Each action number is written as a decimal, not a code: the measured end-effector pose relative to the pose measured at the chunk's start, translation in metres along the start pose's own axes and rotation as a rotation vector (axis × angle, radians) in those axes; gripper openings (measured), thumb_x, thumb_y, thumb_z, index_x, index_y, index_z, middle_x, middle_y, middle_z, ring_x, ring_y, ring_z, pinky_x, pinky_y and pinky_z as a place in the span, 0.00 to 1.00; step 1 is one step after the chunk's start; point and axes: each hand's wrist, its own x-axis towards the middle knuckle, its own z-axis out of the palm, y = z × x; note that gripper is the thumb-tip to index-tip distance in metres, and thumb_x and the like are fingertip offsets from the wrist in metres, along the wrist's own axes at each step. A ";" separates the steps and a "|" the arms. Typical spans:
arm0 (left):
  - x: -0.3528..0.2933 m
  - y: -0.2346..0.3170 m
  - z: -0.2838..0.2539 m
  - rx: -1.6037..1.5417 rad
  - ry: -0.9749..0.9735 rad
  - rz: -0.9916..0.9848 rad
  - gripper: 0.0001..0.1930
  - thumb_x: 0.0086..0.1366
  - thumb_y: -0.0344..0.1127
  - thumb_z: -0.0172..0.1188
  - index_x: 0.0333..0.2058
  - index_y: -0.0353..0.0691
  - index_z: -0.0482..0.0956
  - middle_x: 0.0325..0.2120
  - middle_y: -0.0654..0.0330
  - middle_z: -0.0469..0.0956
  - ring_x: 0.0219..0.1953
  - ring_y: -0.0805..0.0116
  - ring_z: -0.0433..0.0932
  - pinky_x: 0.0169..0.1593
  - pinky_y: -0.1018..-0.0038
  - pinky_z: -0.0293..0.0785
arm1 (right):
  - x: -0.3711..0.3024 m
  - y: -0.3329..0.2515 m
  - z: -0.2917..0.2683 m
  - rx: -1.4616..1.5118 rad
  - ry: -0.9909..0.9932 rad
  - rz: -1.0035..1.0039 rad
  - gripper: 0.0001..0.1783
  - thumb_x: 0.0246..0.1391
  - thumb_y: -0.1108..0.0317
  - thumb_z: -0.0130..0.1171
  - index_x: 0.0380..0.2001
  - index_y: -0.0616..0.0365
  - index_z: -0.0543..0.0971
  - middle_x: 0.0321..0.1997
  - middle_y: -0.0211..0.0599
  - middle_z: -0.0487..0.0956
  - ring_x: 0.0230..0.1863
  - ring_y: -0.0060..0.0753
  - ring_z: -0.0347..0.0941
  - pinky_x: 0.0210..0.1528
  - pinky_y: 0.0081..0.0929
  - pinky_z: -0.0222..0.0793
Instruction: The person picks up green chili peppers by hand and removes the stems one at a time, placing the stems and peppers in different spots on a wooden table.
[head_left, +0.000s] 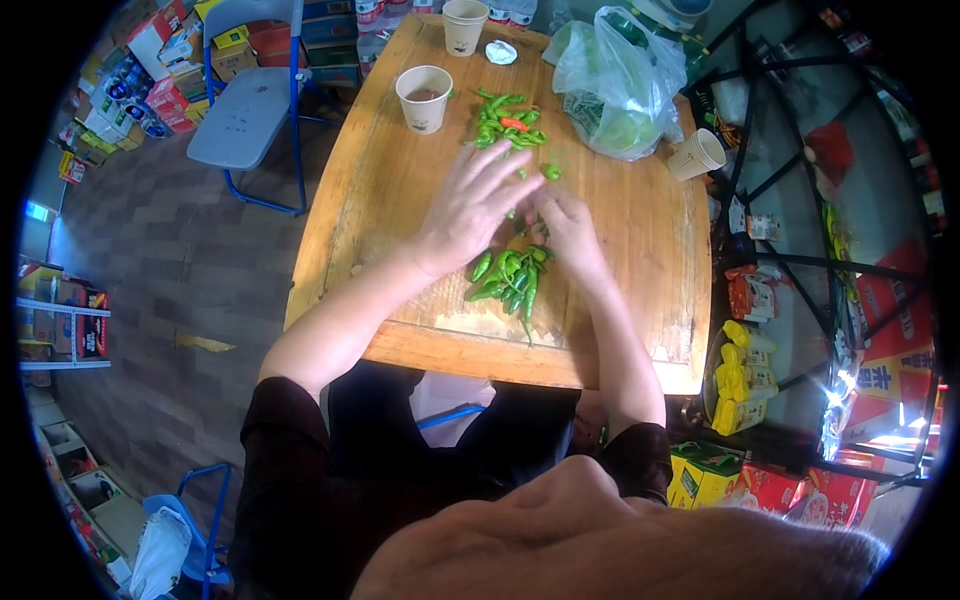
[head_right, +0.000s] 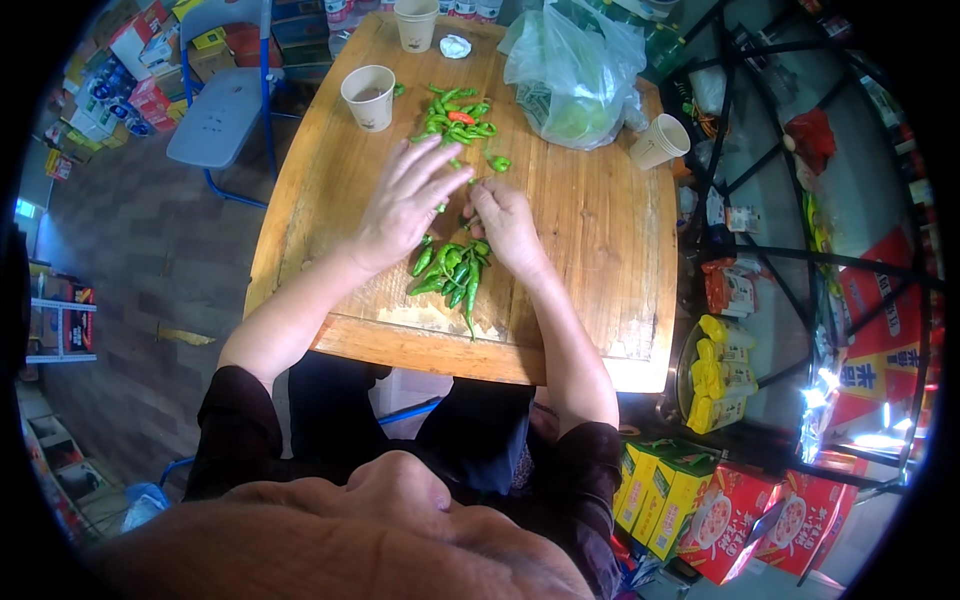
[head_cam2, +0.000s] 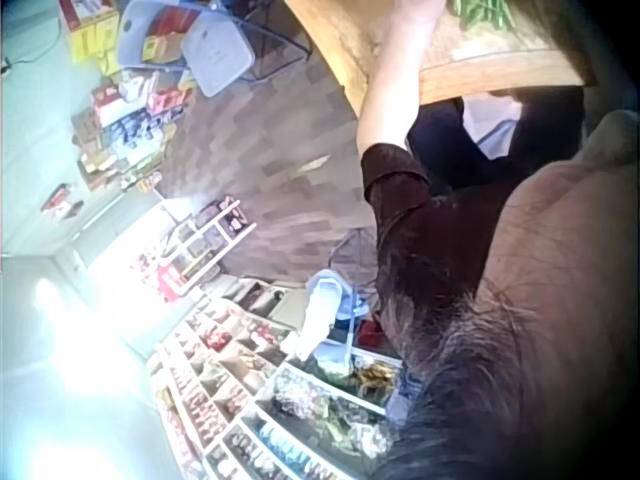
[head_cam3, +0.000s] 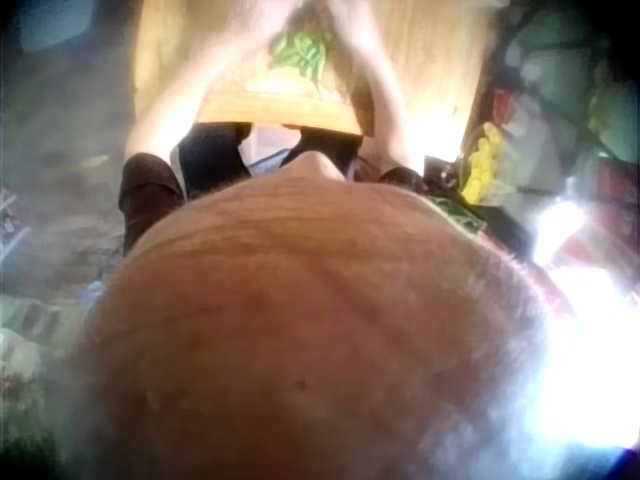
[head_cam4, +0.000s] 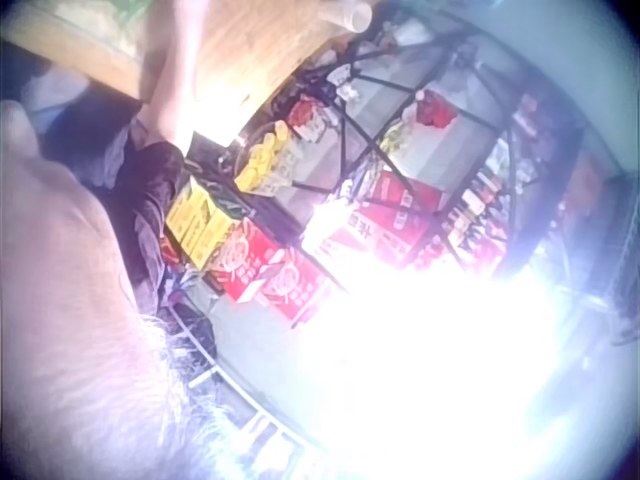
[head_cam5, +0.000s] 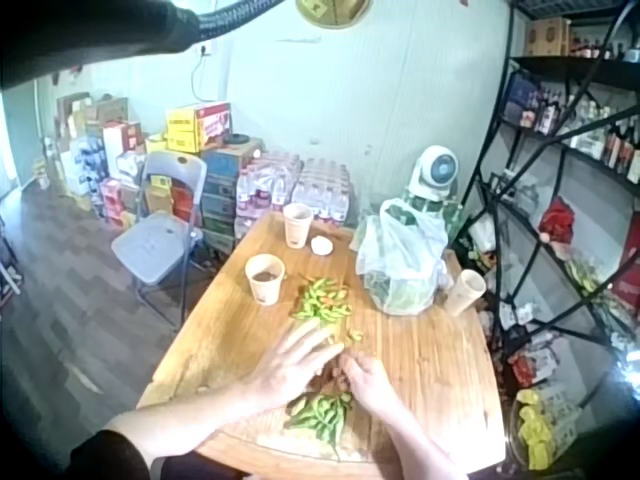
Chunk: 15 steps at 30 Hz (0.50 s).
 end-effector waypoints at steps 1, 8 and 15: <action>0.002 0.007 -0.010 -0.023 -0.099 -0.043 0.18 0.60 0.28 0.54 0.50 0.46 0.76 0.50 0.60 0.74 0.64 0.61 0.60 0.65 0.55 0.53 | -0.003 -0.005 0.002 -0.074 -0.047 0.028 0.13 0.65 0.65 0.46 0.28 0.61 0.73 0.24 0.27 0.71 0.21 0.16 0.65 0.22 0.18 0.62; -0.009 -0.010 -0.006 -0.166 -0.340 -0.134 0.08 0.60 0.29 0.56 0.39 0.42 0.76 0.39 0.57 0.76 0.46 0.57 0.74 0.54 0.62 0.65 | -0.004 -0.013 -0.010 -0.057 -0.242 0.068 0.11 0.65 0.65 0.46 0.31 0.58 0.74 0.22 0.23 0.70 0.20 0.14 0.62 0.21 0.15 0.57; -0.022 -0.021 0.017 -1.043 -0.126 -0.797 0.05 0.65 0.30 0.56 0.39 0.41 0.72 0.25 0.71 0.67 0.27 0.81 0.65 0.32 0.83 0.63 | 0.004 -0.021 -0.032 0.176 0.015 0.101 0.08 0.58 0.66 0.49 0.37 0.54 0.76 0.27 0.26 0.73 0.21 0.18 0.65 0.20 0.18 0.56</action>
